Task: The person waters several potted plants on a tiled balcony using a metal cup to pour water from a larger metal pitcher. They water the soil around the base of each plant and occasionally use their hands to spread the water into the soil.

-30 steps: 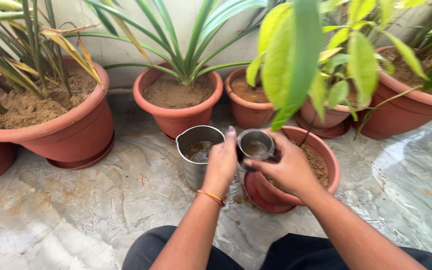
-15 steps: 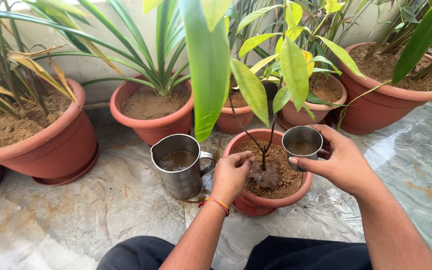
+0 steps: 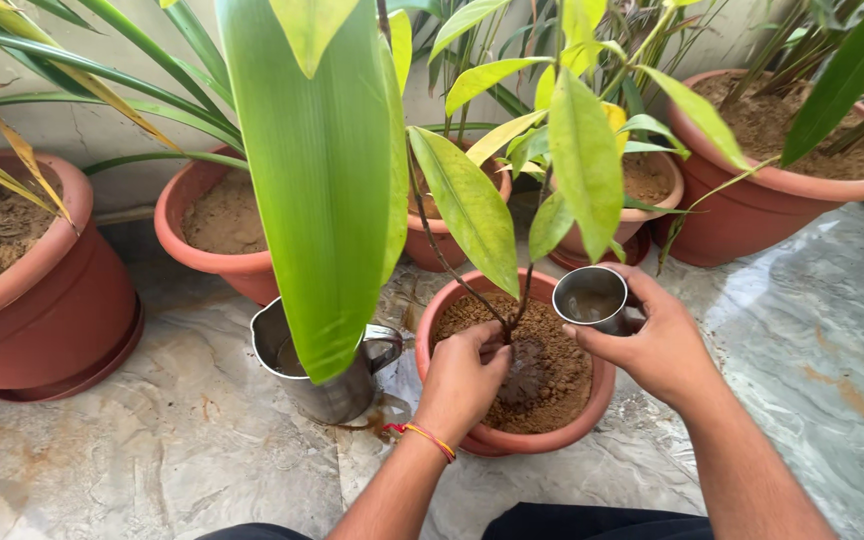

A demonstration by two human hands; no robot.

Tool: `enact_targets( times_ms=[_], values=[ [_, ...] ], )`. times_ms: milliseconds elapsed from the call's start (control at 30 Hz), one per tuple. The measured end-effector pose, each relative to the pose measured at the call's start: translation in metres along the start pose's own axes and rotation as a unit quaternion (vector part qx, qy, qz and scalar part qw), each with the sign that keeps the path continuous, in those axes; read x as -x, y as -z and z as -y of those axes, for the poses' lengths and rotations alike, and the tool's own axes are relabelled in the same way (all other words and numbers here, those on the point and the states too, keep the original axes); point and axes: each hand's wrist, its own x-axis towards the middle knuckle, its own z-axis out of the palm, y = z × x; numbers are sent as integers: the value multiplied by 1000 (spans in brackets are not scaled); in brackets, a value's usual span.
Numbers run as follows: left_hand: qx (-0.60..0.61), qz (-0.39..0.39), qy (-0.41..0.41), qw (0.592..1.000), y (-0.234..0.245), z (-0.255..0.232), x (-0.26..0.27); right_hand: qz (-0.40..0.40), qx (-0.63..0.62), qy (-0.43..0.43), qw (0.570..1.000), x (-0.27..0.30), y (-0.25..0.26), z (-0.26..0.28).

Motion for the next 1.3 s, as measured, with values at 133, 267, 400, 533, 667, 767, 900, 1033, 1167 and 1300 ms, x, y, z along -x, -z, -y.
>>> enact_targets(
  times_ms=[133,267,400,533,667,767,900,1033,1167,1300],
  values=[
    [15,-2,7,1000,1,2,-5,-43,58,0,997,-11,-6,-5],
    [13,-5,17,1000,0,-1,-2,-71,127,19,989,-19,-13,-9],
    [18,-3,29,999,3,-5,-2,-90,183,36,978,-24,-19,-12],
    [9,-5,35,999,6,-7,-1,-87,166,71,980,-28,-22,-10],
    [5,-1,38,999,8,-4,-3,-84,178,66,978,-31,-24,-9],
    [3,-2,33,999,9,0,-4,-84,192,69,975,-33,-23,-7],
    [-4,-10,15,1000,11,5,-6,-84,204,74,973,-33,-24,-6],
    [-36,-19,-3,999,15,3,-4,-85,216,68,970,-33,-25,-4],
    [-64,-22,-23,997,17,0,-4,-84,209,62,972,-31,-23,-1],
    [-77,-26,-41,996,18,1,-3,-87,210,59,972,-30,-22,0]
  ],
)
